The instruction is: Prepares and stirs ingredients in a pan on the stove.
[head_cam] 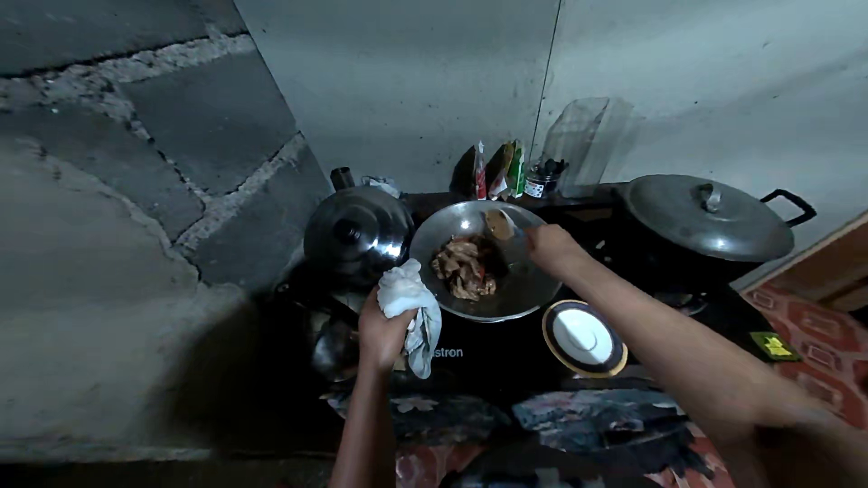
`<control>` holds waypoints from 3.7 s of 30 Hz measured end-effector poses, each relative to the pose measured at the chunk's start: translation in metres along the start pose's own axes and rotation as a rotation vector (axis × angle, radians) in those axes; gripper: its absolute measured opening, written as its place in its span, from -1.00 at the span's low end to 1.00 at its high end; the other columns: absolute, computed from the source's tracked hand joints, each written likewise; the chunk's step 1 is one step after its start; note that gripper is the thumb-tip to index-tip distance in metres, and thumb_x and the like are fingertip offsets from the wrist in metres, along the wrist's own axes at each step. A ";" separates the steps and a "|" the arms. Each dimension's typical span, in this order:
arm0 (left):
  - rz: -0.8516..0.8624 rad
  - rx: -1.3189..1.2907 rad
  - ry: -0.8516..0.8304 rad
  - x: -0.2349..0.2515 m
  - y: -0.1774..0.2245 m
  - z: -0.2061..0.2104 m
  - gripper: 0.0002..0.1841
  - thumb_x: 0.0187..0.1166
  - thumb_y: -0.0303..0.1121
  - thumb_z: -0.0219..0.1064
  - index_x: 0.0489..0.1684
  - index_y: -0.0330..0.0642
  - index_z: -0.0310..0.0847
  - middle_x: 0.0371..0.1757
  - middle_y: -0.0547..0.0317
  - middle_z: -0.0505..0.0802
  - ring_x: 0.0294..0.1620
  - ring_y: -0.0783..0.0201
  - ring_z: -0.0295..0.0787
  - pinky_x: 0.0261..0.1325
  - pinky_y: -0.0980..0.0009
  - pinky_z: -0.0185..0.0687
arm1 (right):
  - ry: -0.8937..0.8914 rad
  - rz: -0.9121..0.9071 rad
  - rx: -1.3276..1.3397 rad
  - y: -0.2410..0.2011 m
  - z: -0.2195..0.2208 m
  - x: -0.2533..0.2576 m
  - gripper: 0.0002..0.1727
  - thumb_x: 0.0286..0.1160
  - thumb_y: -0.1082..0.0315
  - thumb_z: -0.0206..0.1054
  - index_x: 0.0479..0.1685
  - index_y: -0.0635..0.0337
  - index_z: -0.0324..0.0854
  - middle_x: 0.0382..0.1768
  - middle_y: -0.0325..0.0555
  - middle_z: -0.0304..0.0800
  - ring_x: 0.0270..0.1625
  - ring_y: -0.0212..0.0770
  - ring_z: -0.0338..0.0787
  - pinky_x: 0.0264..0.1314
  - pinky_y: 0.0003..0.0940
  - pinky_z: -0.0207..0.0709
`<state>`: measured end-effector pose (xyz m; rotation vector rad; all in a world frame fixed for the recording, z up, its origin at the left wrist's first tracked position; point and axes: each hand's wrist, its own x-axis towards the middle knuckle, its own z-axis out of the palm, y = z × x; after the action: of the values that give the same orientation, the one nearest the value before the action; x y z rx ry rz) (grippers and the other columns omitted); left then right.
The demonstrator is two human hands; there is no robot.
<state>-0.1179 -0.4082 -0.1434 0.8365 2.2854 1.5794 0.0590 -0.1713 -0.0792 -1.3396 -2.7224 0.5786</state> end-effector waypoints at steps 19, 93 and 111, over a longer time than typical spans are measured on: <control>0.072 0.029 0.054 0.004 0.001 -0.005 -0.28 0.12 -0.42 0.69 0.41 -0.34 0.56 0.17 0.01 0.84 0.19 0.39 0.78 0.35 0.32 0.67 | 0.209 -0.621 -0.356 0.047 -0.069 -0.132 -0.73 0.58 0.42 0.30 0.09 -0.02 0.86 -0.27 -0.03 0.80 -0.15 0.09 0.83 -0.15 0.09 0.72; -0.021 -0.405 0.289 -0.069 0.002 -0.074 -0.57 0.38 -0.73 0.16 0.24 -0.33 0.28 -0.20 0.55 0.73 -0.20 0.71 0.73 -0.07 0.61 0.75 | 0.156 -0.378 1.593 0.176 0.028 -0.225 -0.77 0.54 -0.08 0.38 -0.10 -0.30 0.90 -0.64 -0.70 0.64 -0.66 -0.77 0.50 -0.63 -0.81 0.36; -0.038 -0.277 0.190 -0.048 -0.015 -0.011 -0.50 0.35 -0.61 0.32 0.33 -0.40 0.34 -0.07 0.29 0.73 -0.14 0.59 0.73 -0.05 0.55 0.75 | 0.355 0.227 1.121 0.215 0.086 -0.196 -0.85 0.54 0.37 0.38 -0.06 0.19 0.82 -0.55 -0.52 0.69 -0.69 -0.68 0.34 -0.64 -0.70 0.25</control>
<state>-0.0897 -0.4484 -0.1589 0.5923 2.1152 1.9740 0.3253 -0.2298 -0.2123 -1.1998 -1.4782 1.4062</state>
